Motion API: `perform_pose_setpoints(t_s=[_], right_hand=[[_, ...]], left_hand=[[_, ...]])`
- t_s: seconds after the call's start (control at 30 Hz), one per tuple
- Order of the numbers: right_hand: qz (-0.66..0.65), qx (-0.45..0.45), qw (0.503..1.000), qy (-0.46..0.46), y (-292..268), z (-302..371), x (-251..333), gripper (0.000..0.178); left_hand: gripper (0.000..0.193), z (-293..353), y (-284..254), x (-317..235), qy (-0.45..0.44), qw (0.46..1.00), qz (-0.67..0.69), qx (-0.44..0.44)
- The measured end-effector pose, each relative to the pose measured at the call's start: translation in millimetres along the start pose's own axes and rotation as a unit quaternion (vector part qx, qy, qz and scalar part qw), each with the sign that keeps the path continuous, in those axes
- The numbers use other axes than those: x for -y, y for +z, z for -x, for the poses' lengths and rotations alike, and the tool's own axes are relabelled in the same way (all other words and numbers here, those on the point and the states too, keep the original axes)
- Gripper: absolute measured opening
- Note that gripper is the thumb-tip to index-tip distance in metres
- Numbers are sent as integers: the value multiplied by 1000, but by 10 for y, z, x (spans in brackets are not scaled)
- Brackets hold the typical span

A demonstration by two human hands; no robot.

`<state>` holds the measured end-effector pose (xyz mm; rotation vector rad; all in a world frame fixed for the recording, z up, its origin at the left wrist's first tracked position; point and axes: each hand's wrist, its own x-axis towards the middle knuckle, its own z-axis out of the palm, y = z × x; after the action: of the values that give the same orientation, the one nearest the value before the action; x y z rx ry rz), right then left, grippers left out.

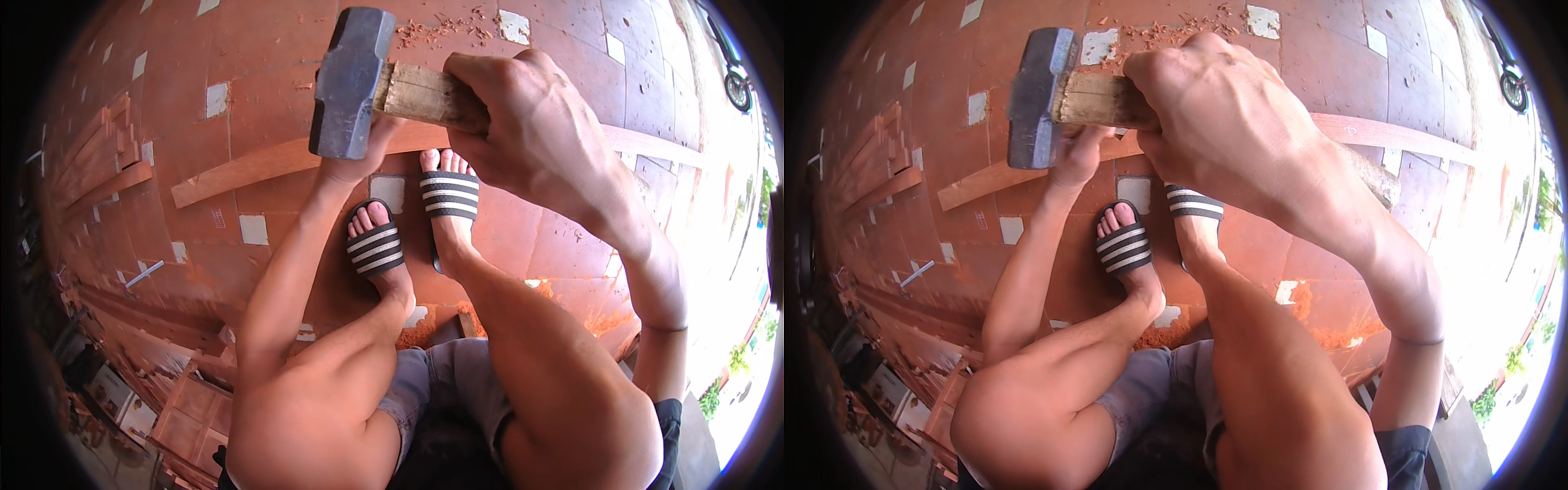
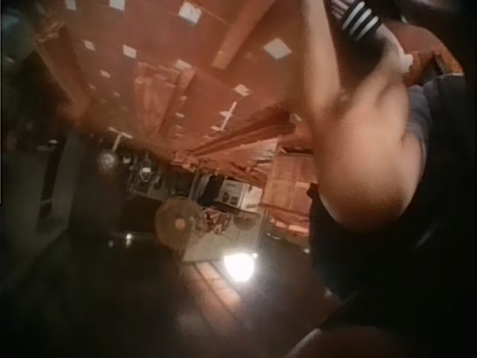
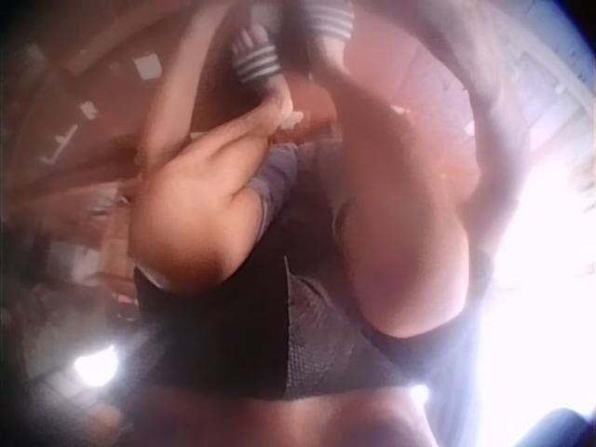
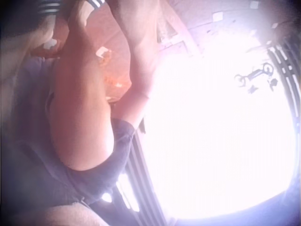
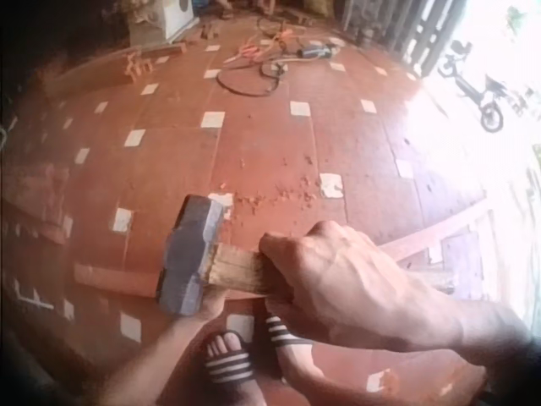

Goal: The person sits on a tiled floor and uses a chisel and hammer to carve a notch into a long wooden plank. They repeatedly strike the chisel to remove wood chips, occasionally repositioning the plank to continue the work.

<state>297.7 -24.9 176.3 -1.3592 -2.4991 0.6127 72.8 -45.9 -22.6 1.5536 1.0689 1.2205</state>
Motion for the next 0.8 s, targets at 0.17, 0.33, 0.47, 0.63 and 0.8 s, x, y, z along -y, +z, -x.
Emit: perform_pose_setpoints(t_s=[0.17,0.33,0.47,0.63,0.8], right_hand=[[-10,-34,999,10,-20,-21,-20,18],[38,-54,998,24,-20,51,-75,18],[24,-59,998,27,-61,5,-9,18],[-3,-1,1000,-29,-325,-73,-72,21],[-35,-66,997,-2,-203,-89,30,16]], left_hand=[[13,-160,-168,-231,35,998,-43,-11],[11,-318,-2,-367,62,998,7,-28],[12,-232,92,-465,26,995,79,-48],[16,-239,195,-416,-3,995,97,-4],[17,-130,107,-409,-22,995,96,-19]])
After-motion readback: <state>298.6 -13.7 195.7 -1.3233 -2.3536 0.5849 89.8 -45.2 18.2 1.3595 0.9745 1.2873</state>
